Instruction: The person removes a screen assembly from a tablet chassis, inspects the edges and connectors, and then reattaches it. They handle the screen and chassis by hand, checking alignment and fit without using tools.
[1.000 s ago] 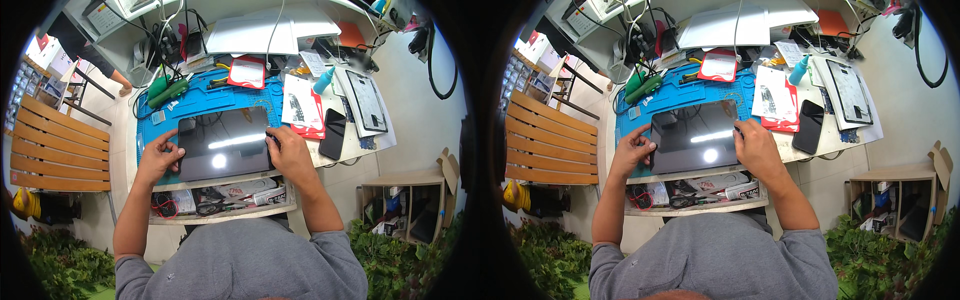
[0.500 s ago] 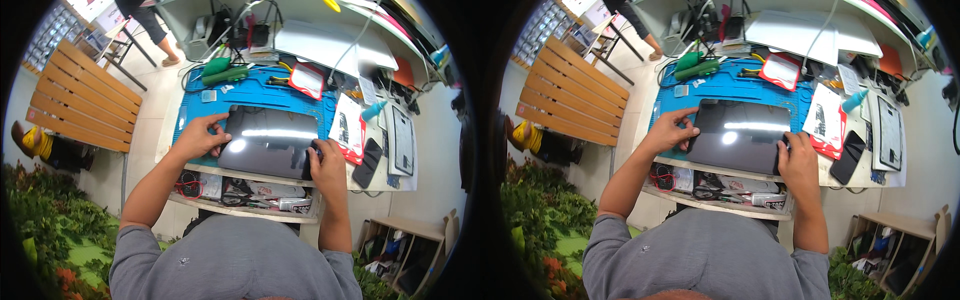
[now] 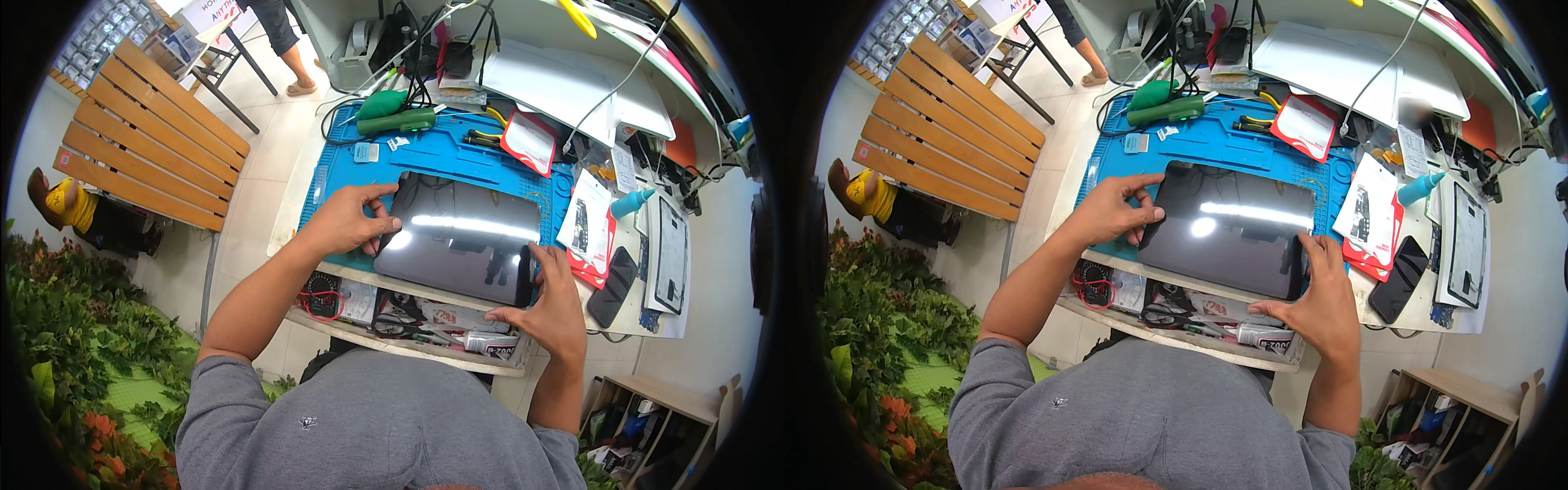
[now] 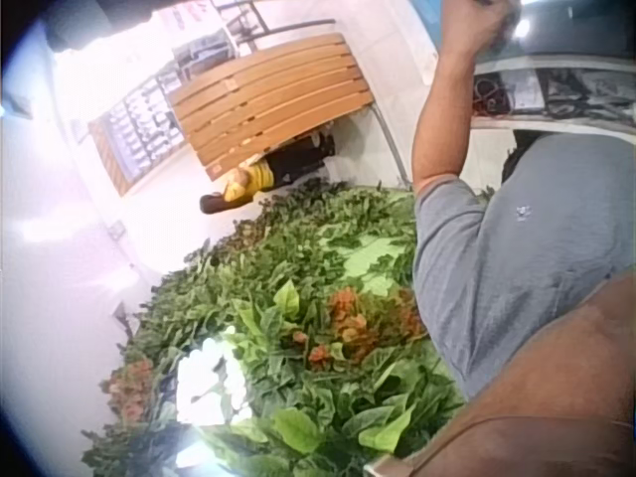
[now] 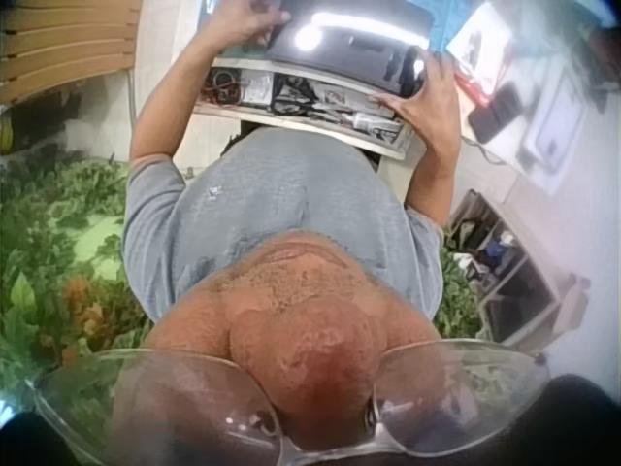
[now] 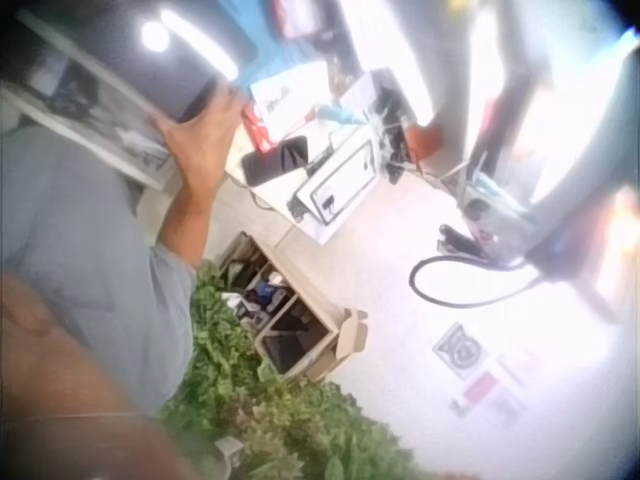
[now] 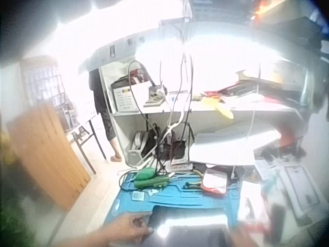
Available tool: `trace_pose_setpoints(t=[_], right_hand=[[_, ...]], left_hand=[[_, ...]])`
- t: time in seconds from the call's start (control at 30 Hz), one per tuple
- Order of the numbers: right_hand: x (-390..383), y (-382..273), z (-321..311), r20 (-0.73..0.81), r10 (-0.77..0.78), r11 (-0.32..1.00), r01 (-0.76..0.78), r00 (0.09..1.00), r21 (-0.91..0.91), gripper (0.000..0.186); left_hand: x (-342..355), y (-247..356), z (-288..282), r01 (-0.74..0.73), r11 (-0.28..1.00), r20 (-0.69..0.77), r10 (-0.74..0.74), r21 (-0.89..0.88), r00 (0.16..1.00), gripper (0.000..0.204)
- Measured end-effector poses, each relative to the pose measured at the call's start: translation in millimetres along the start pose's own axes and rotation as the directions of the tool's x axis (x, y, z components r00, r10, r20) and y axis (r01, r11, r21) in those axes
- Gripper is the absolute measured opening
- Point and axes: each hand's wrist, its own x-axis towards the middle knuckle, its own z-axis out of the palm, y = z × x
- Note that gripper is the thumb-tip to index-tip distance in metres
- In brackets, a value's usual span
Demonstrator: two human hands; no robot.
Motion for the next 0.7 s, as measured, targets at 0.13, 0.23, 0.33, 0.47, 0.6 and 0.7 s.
trace_pose_setpoints(t=[0.13,0.23,0.33,0.47,0.6,0.7], right_hand=[[-1,6,5,-0.011,0.000,0.999,0.000,1.000,-0.046,0.104],[0,5,6,-0.004,0.025,0.999,-0.025,1.000,-0.026,0.100],[0,-2,5,0.016,0.063,0.998,-0.063,0.998,-0.012,0.097],[-2,4,8,-0.021,0.005,1.000,-0.006,1.000,-0.029,0.096],[-1,1,6,0.001,0.027,0.999,-0.027,1.000,-0.021,0.096],[0,1,7,-0.002,0.027,1.000,-0.027,1.000,-0.016,0.097]], left_hand=[[0,4,1,0.010,0.999,0.000,-0.010,0.041,1.000,0.074],[0,3,0,0.011,0.999,0.005,-0.011,0.053,1.000,0.073],[-1,6,0,0.016,0.998,0.007,-0.017,0.068,1.000,0.073],[-1,8,0,0.016,0.997,0.012,-0.017,0.073,1.000,0.074],[0,7,0,0.015,0.999,-0.009,-0.014,0.049,1.000,0.071],[-2,14,1,0.025,0.995,-0.039,-0.021,0.094,0.999,0.063]])
